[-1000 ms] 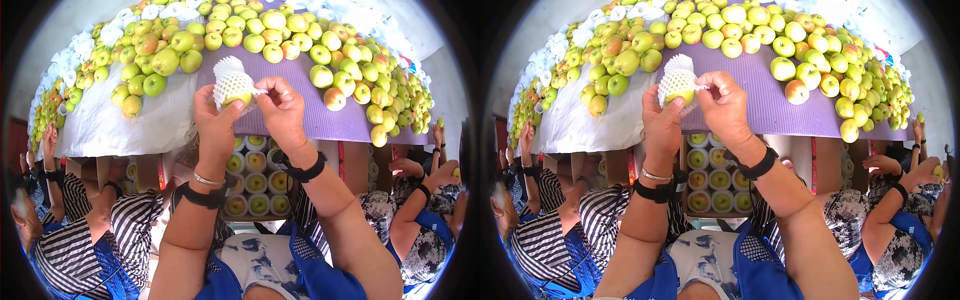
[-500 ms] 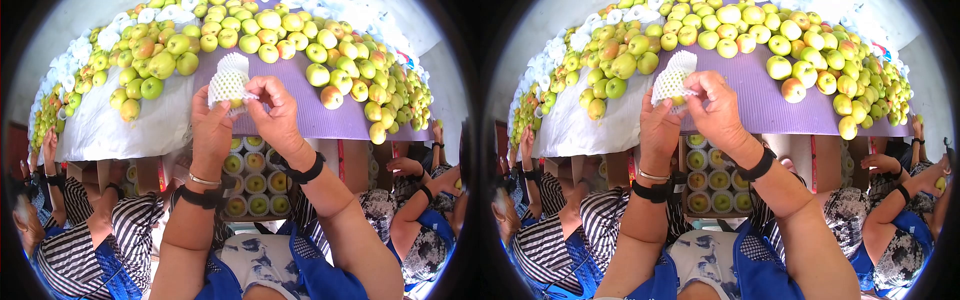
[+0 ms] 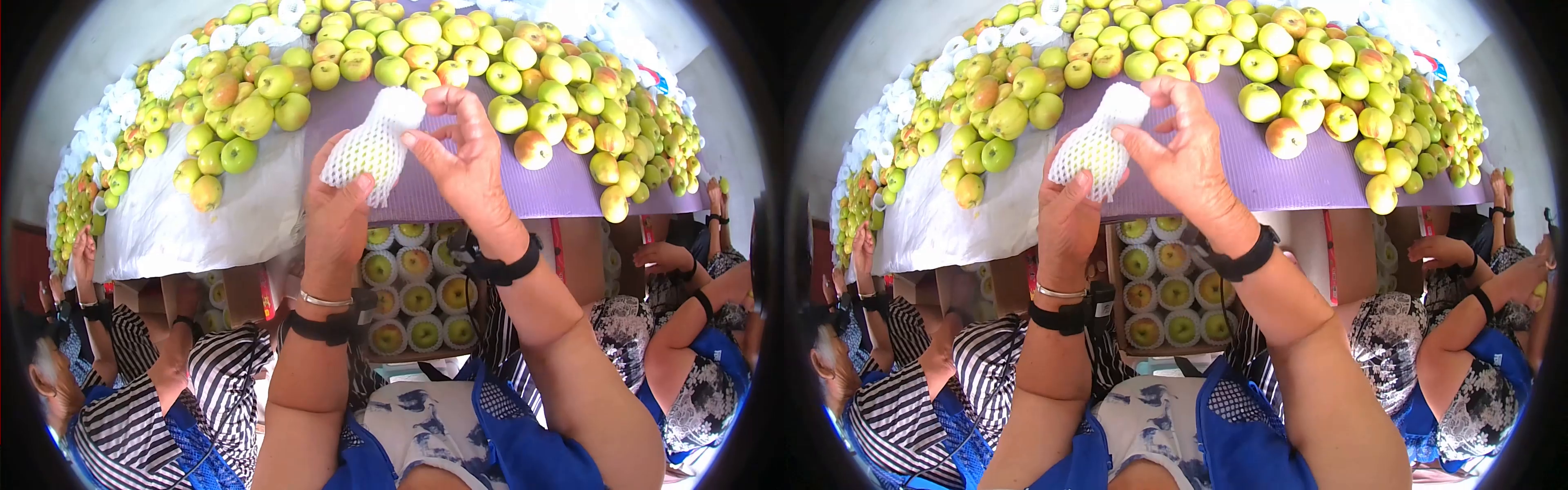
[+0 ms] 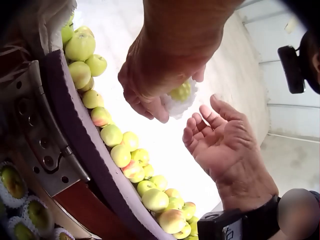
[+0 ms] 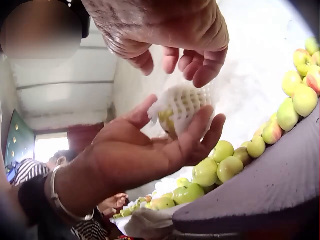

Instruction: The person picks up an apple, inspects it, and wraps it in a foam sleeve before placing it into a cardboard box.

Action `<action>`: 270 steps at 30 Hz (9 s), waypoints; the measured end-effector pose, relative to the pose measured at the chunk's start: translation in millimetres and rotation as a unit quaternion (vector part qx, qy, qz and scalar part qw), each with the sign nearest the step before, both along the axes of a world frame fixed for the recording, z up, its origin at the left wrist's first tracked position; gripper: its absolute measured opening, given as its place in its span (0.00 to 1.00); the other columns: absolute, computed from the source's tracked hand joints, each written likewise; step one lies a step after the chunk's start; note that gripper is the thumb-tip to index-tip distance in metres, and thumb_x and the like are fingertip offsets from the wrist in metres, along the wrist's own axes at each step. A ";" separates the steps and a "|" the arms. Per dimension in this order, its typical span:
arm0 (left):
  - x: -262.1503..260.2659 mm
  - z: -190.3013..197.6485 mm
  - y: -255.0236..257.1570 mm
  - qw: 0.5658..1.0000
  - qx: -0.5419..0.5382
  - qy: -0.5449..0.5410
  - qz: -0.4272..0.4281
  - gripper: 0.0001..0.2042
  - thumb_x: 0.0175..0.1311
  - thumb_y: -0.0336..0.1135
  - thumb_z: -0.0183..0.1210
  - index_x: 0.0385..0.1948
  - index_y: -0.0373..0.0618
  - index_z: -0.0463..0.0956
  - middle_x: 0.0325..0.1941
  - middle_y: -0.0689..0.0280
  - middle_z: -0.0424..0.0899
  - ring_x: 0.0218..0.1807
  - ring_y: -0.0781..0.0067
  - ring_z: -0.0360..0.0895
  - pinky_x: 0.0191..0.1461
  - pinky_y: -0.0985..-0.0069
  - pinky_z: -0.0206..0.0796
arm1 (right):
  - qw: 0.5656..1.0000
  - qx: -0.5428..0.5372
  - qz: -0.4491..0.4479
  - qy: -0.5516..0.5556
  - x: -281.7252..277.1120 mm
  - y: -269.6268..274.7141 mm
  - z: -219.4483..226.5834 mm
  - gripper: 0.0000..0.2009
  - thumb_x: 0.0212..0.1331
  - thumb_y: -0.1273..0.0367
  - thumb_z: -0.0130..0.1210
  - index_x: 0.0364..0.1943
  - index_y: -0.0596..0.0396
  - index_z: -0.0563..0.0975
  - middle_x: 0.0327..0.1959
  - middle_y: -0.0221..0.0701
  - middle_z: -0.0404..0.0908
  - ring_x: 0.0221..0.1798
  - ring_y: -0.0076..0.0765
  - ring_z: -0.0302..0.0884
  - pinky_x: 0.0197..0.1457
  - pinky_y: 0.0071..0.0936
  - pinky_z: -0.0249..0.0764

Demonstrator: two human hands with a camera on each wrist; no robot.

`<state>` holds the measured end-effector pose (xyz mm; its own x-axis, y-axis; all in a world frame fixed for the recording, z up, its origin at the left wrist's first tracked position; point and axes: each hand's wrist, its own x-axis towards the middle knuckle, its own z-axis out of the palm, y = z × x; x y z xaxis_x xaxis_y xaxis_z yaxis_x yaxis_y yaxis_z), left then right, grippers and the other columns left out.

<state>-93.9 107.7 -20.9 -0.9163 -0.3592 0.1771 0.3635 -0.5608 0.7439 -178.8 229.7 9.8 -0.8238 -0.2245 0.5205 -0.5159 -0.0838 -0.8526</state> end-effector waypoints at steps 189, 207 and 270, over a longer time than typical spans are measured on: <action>34.2 0.8 -61.0 0.981 0.015 -0.131 -0.141 0.33 0.67 0.61 0.25 0.38 0.37 0.70 0.34 0.57 0.79 0.35 0.63 0.77 0.41 0.69 0.69 | 0.721 0.497 0.474 -0.097 56.5 44.7 -38.0 0.27 0.31 0.72 0.61 0.46 0.49 0.70 0.39 0.26 0.75 0.42 0.30 0.73 0.46 0.24 0.70; 50.1 -9.9 -66.9 0.986 -0.007 -0.149 -0.074 0.29 0.68 0.57 0.30 0.37 0.36 0.71 0.31 0.59 0.78 0.32 0.68 0.76 0.39 0.74 0.70 | 0.755 0.576 0.141 -0.279 -39.3 64.9 -223.7 0.41 0.33 0.67 0.64 0.61 0.34 0.62 0.59 0.28 0.64 0.59 0.40 0.61 0.50 0.40 0.66; 38.7 -3.4 -32.7 0.980 -0.105 -0.147 -0.084 0.25 0.67 0.55 0.35 0.40 0.40 0.71 0.37 0.61 0.79 0.38 0.69 0.76 0.43 0.73 0.65 | 0.744 0.656 0.024 0.120 10.1 70.1 -226.2 0.18 0.53 0.69 0.47 0.50 0.58 0.71 0.54 0.45 0.69 0.60 0.53 0.63 0.60 0.49 0.58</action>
